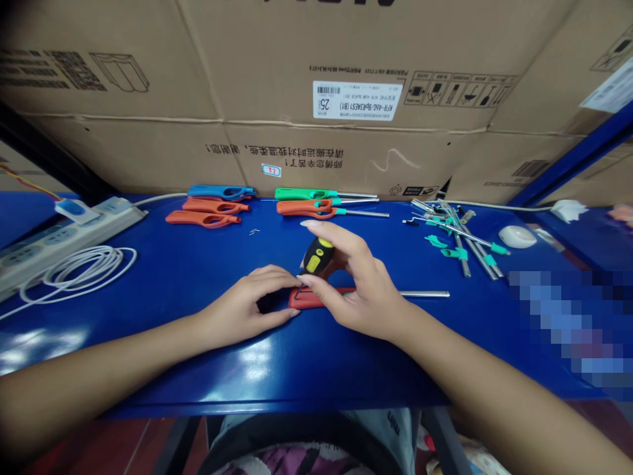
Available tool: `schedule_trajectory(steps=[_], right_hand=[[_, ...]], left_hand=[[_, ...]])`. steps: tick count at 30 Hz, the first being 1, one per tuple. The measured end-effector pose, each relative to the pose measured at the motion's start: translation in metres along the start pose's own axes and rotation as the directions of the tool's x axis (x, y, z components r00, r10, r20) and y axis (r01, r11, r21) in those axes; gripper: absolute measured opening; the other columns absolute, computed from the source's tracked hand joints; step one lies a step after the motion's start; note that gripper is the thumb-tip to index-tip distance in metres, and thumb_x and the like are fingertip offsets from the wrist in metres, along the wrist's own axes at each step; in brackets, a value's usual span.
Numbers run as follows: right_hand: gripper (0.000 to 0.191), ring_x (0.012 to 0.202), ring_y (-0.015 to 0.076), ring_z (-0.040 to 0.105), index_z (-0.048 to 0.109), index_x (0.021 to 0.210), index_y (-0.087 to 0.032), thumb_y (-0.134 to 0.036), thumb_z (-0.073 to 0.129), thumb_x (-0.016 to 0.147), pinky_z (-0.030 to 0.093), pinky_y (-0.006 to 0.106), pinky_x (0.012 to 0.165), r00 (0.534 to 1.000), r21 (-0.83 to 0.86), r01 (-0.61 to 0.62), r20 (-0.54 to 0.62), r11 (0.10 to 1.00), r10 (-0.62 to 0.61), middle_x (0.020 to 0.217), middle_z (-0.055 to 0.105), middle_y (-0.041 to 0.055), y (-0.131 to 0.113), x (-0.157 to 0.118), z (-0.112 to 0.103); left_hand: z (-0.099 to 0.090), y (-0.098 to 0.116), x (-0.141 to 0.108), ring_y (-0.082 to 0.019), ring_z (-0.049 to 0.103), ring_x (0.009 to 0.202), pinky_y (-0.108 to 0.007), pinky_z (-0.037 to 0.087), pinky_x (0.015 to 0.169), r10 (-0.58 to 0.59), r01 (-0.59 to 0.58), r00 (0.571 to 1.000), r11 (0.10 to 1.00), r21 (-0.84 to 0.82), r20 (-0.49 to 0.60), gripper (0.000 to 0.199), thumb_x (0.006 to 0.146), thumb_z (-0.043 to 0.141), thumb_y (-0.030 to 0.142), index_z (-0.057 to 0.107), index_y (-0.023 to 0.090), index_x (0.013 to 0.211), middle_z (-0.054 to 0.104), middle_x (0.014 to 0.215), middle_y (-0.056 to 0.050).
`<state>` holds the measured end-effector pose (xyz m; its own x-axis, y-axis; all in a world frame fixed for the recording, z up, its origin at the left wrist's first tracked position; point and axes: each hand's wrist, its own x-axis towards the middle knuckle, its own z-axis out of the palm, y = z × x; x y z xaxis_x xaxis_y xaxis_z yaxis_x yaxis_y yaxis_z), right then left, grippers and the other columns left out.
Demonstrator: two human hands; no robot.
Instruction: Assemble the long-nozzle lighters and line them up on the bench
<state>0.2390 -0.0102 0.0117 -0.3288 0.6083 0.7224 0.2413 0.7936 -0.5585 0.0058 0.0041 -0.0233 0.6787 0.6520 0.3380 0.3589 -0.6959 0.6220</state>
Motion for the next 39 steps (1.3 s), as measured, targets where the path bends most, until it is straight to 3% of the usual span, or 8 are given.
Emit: schedule_trajectory(steps=[8,12,15,19,24,30,34,39], right_hand=[[0.060,0.076,0.0170,0.068,0.047,0.139,-0.030,-0.024,0.076,0.086,0.061,0.030,0.065,0.994,-0.157,0.103,0.038,0.982,-0.098,0.104,0.069,0.0045,0.000,0.008,-0.001],[0.053,0.093,0.0182,0.070,0.041,0.146,-0.026,-0.020,0.059,0.096,0.060,0.029,0.071,0.981,-0.136,0.013,0.192,0.991,0.014,0.125,0.066,0.0098,-0.015,0.026,-0.010],[0.045,0.083,0.0158,0.070,0.049,0.141,-0.024,-0.022,0.058,0.096,0.058,0.026,0.068,0.959,-0.164,-0.014,0.279,0.986,0.060,0.122,0.069,0.0080,-0.022,0.037,-0.017],[0.037,0.079,0.0187,0.072,0.065,0.119,-0.021,-0.037,0.075,0.087,0.057,0.029,0.072,0.973,-0.403,0.167,0.213,0.900,-0.085,0.107,0.076,0.0057,-0.019,0.044,-0.021],[0.044,0.084,0.0146,0.073,0.049,0.146,-0.022,-0.024,0.050,0.101,0.058,0.027,0.076,0.971,-0.263,0.130,0.230,0.956,-0.068,0.126,0.071,0.0086,-0.012,0.044,-0.019],[0.032,0.078,0.0177,0.071,0.068,0.119,-0.022,-0.041,0.066,0.093,0.057,0.027,0.073,0.958,-0.488,0.276,0.067,0.828,-0.280,0.094,0.077,0.0059,0.000,0.036,-0.024],[0.036,0.089,0.0164,0.070,0.058,0.136,-0.023,-0.028,0.038,0.106,0.058,0.031,0.078,0.987,-0.246,0.123,0.134,0.961,-0.091,0.114,0.072,0.0087,-0.001,0.037,-0.032],[0.015,0.070,0.0151,0.065,0.071,0.100,-0.020,-0.034,0.068,0.093,0.054,0.027,0.063,0.995,-0.248,0.084,-0.024,0.965,-0.093,0.086,0.071,0.0040,0.002,0.038,-0.034]], left_hand=[[-0.001,0.001,0.003,-0.023,0.066,0.100,-0.038,0.051,0.091,-0.012,0.011,1.000,1.000,-0.028,-0.017,0.036,0.085,0.078,0.026,0.069,0.020,0.119,0.074,0.108,-0.007],[0.003,0.003,0.005,-0.024,0.067,0.102,-0.039,0.051,0.094,-0.045,0.044,0.998,0.999,-0.028,-0.035,0.037,0.083,0.079,0.027,0.069,0.019,0.118,0.074,0.110,-0.008],[0.008,0.005,0.008,-0.025,0.067,0.104,-0.041,0.051,0.095,-0.053,0.052,0.998,0.998,-0.025,-0.035,0.038,0.083,0.080,0.030,0.069,0.018,0.118,0.074,0.112,-0.009],[0.013,0.009,0.014,-0.027,0.065,0.110,-0.044,0.049,0.101,-0.032,0.032,0.999,0.999,0.006,-0.002,0.032,0.087,0.075,0.025,0.069,0.019,0.118,0.072,0.119,-0.009],[0.021,0.010,0.026,-0.028,0.064,0.108,-0.046,0.050,0.100,-0.053,0.053,0.999,0.998,0.034,0.005,0.035,0.087,0.074,0.027,0.069,0.018,0.120,0.071,0.114,-0.010],[0.032,0.007,0.043,-0.029,0.065,0.107,-0.046,0.051,0.097,-0.020,0.020,1.000,1.000,0.007,0.009,0.033,0.084,0.077,0.030,0.070,0.019,0.114,0.071,0.111,-0.009],[0.031,0.009,0.045,-0.026,0.063,0.103,-0.045,0.051,0.097,-0.021,0.021,1.000,1.000,0.002,0.020,0.035,0.087,0.075,0.031,0.069,0.019,0.119,0.069,0.107,-0.009],[0.028,0.010,0.042,-0.027,0.061,0.102,-0.045,0.050,0.096,-0.038,0.036,0.998,0.999,0.029,0.060,0.040,0.087,0.076,0.033,0.068,0.018,0.123,0.067,0.109,-0.009]])
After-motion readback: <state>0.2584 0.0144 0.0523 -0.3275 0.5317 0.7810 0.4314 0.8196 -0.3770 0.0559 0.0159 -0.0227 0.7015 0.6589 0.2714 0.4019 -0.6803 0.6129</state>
